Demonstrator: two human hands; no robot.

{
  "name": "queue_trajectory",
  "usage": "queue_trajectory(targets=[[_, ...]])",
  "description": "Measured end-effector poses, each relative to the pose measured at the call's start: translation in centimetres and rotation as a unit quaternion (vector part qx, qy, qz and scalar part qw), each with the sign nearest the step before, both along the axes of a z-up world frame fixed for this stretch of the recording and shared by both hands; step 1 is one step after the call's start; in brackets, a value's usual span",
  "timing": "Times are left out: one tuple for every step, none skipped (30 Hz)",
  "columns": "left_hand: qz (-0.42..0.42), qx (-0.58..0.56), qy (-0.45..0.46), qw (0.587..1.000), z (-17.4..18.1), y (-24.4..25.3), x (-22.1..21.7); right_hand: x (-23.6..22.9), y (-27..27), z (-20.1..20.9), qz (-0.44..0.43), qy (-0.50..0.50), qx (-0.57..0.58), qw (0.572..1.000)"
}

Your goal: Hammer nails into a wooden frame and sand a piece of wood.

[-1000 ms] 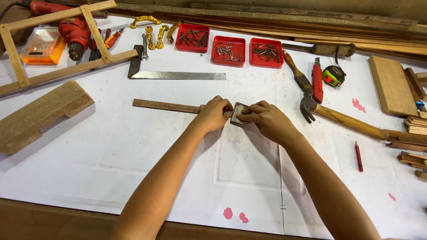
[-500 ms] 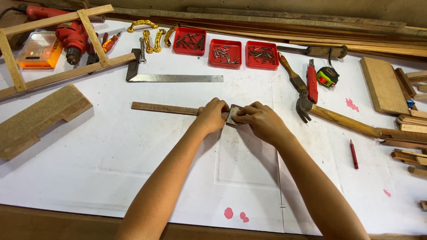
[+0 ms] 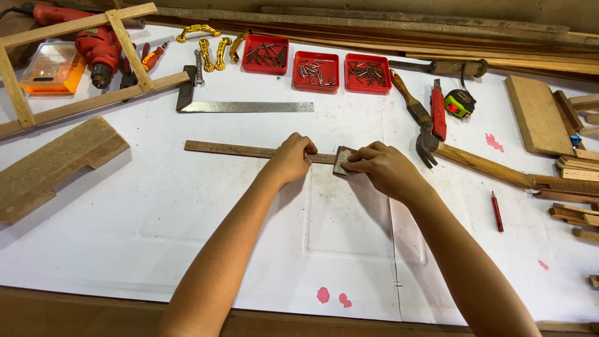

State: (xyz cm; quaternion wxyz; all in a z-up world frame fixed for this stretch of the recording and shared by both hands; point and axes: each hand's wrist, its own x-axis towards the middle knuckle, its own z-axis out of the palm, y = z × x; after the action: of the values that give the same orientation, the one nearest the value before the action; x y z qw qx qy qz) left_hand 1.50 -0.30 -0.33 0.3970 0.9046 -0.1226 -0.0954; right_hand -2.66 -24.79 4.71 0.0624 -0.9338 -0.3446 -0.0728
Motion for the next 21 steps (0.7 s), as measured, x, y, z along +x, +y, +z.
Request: queue_trajectory(targets=[[0.0,0.0,0.002,1.0,-0.1,0.0,-0.1,0.0,0.6,-0.4,0.0,0.002,0.0,1.0],[-0.002,0.002,0.003,1.0,-0.2,0.0,-0.3,0.0,1.2,-0.7,0.009,-0.009,0.013,1.0],[-0.003,0.005,0.001,1.0,-0.1,0.1,-0.2,0.2,1.9,-0.9,0.02,-0.024,0.027,0.999],[-0.002,0.006,-0.001,1.0,0.0,0.2,0.0,0.5,2.8,-0.9,0.021,-0.026,0.027,0.999],[-0.001,0.0,0.008,1.0,0.1,0.2,0.1,0.6,3.7,-1.1,0.019,-0.024,0.037,0.999],[0.0,-0.006,0.016,1.0,0.1,0.2,0.2,0.6,4.5,-1.2,0.016,-0.023,0.046,0.999],[0.001,-0.006,0.016,1.0,-0.1,0.3,0.3,0.7,4.7,-1.2,0.017,-0.024,0.046,0.999],[0.001,-0.007,0.01,1.0,-0.2,0.5,0.4,0.8,4.8,-1.3,0.018,-0.019,0.053,0.998],[0.001,-0.008,0.003,1.0,-0.3,0.5,0.5,0.8,4.8,-1.2,0.018,-0.016,0.059,0.998],[-0.001,-0.009,0.002,1.0,0.4,0.8,0.2,0.8,4.4,-1.2,0.017,-0.017,0.058,0.998],[-0.005,0.011,-0.02,1.0,1.0,1.1,-0.1,0.8,4.0,-1.2,0.019,-0.015,0.054,0.998],[-0.01,0.031,-0.042,0.999,1.7,1.5,-0.5,0.7,3.6,-1.2,0.021,-0.013,0.05,0.998],[-0.008,0.032,-0.043,0.999,1.7,2.1,-0.5,0.7,2.9,-1.0,0.022,-0.014,0.05,0.998],[-0.012,0.037,-0.053,0.998,1.7,2.7,-0.6,0.8,2.3,-0.7,0.022,-0.007,0.038,0.999],[-0.018,0.044,-0.061,0.997,1.6,3.4,-0.7,0.7,1.6,-0.7,0.02,0.001,0.027,0.999],[-0.018,0.045,-0.06,0.997,1.1,3.8,-0.7,0.3,1.1,-0.1,0.02,0.002,0.028,0.999],[-0.026,0.014,-0.056,0.998,0.5,4.2,-0.6,-0.1,0.4,0.5,0.011,0.017,0.019,1.0],[-0.035,-0.017,-0.052,0.998,0.0,4.6,-0.5,-0.4,-0.2,1.1,0.002,0.032,0.009,0.999],[-0.032,-0.017,-0.054,0.998,0.0,4.8,-0.4,-0.4,-0.2,1.1,0.005,0.031,0.008,0.999],[-0.035,-0.035,-0.048,0.998,0.1,4.9,-0.4,-0.4,-0.2,1.2,-0.004,0.036,0.002,0.999],[-0.038,-0.052,-0.042,0.997,0.2,5.1,-0.4,-0.4,-0.2,1.3,-0.012,0.042,-0.003,0.999]])
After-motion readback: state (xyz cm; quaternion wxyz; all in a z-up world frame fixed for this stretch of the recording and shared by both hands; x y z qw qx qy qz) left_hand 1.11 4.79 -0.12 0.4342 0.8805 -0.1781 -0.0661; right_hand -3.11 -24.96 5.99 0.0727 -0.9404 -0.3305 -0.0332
